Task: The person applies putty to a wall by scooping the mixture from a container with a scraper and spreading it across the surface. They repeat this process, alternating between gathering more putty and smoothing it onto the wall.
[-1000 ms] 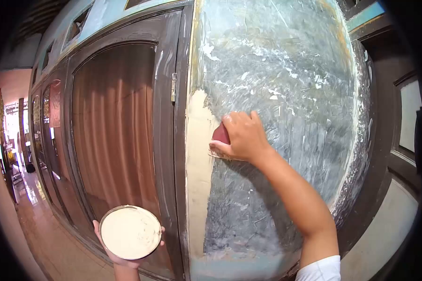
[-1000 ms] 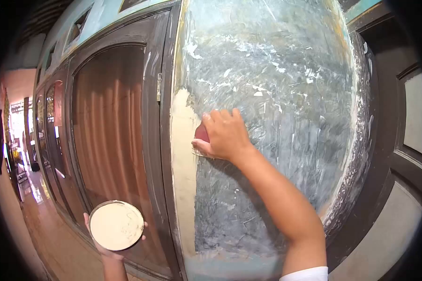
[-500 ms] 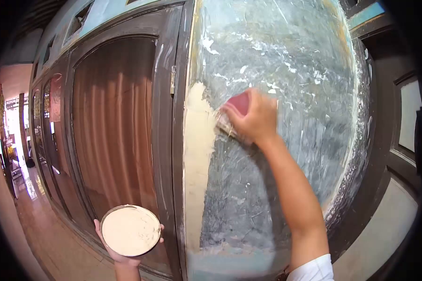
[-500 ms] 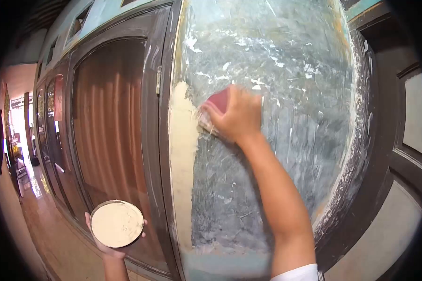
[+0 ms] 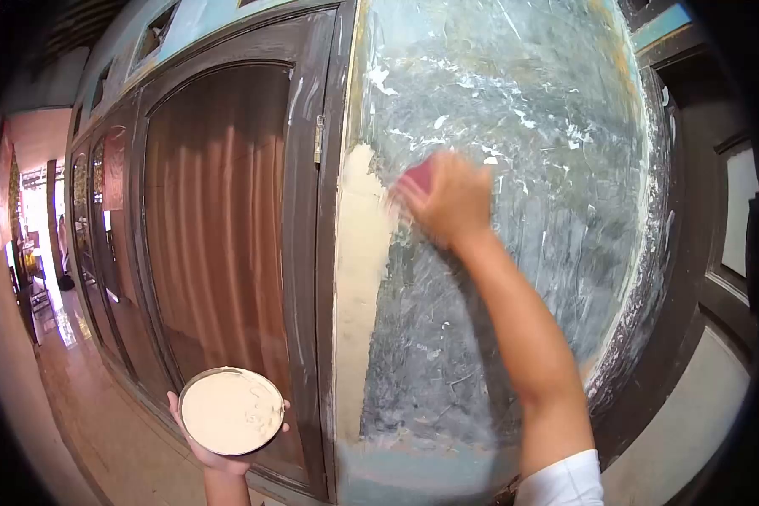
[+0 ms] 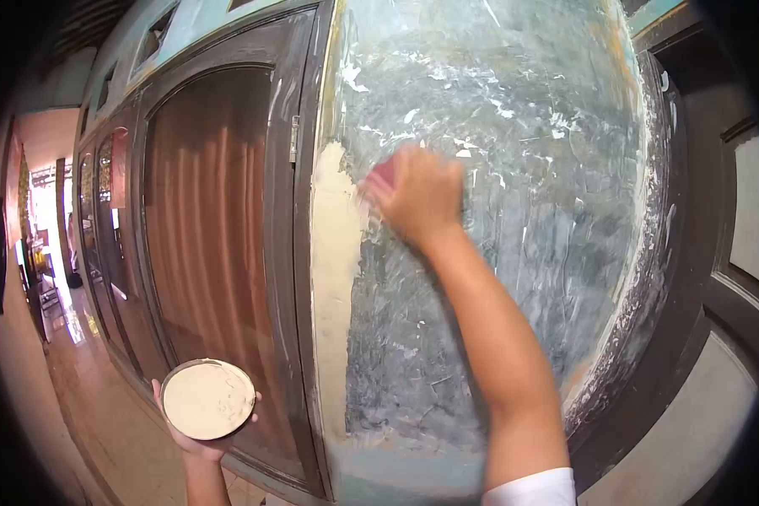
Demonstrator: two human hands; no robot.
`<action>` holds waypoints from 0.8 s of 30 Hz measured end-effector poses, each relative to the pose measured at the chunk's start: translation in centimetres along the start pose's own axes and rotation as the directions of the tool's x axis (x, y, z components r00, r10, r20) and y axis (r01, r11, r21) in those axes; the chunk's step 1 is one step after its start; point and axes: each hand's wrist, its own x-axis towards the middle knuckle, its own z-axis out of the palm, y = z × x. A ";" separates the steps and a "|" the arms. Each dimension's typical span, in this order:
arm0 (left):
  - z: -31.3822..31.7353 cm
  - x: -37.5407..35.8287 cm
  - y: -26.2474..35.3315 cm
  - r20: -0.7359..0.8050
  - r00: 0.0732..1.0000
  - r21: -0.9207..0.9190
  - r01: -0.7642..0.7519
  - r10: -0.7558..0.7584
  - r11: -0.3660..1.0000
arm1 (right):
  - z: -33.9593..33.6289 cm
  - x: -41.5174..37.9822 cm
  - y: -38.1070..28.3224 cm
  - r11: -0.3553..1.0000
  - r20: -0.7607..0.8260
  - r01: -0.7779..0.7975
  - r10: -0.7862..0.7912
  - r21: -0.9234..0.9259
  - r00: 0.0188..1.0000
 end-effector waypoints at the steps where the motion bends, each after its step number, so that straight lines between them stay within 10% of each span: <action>1: 0.2 -0.3 0.0 -0.002 1.000 -0.001 -0.004 0.004 1.000 | 0.1 1.0 0.4 1.000 0.000 0.004 -0.004 0.004 1.000; 3: 0.3 -0.7 0.3 -0.067 0.998 -0.007 -0.011 0.011 1.000 | 0.5 1.9 1.0 0.990 -0.302 -0.123 0.140 0.075 0.943; 7: 0.3 -1.5 0.8 -0.055 0.998 -0.023 -0.036 0.035 0.999 | 1.4 -2.6 -1.6 0.948 -0.033 0.317 -0.316 0.018 0.948; 9: 0.2 -1.4 1.0 -0.076 0.995 0.048 -0.055 0.058 0.997 | 1.1 0.5 0.4 0.979 -0.024 0.200 -0.201 -0.029 0.979; 11: 0.4 -1.0 0.9 -0.068 0.997 0.042 -0.042 0.045 0.998 | 0.0 3.7 2.1 0.934 -0.137 -0.330 0.347 0.134 0.928; 13: 0.7 -0.8 0.8 -0.070 0.997 0.032 -0.027 0.029 0.999 | -0.9 2.8 1.1 0.930 -0.118 -0.331 0.351 0.157 0.929; 16: 1.2 -0.4 0.7 -0.049 0.998 -0.059 0.034 -0.037 0.998 | 1.3 -3.1 -1.2 0.989 0.025 0.106 -0.109 0.108 0.994; 19: 0.9 0.2 0.7 0.007 0.996 -0.051 0.085 -0.085 0.995 | 1.1 -3.8 -1.6 0.973 0.153 0.225 -0.217 -0.041 0.964; 21: 0.6 0.8 0.6 0.019 0.994 -0.107 0.110 -0.108 0.988 | 0.5 -0.1 0.8 0.991 -0.114 -0.137 0.135 -0.007 0.984; 24: 0.4 1.0 1.0 0.010 0.991 -0.154 0.134 -0.134 0.979 | 0.5 0.2 2.4 0.966 -0.326 -0.235 0.256 0.105 0.910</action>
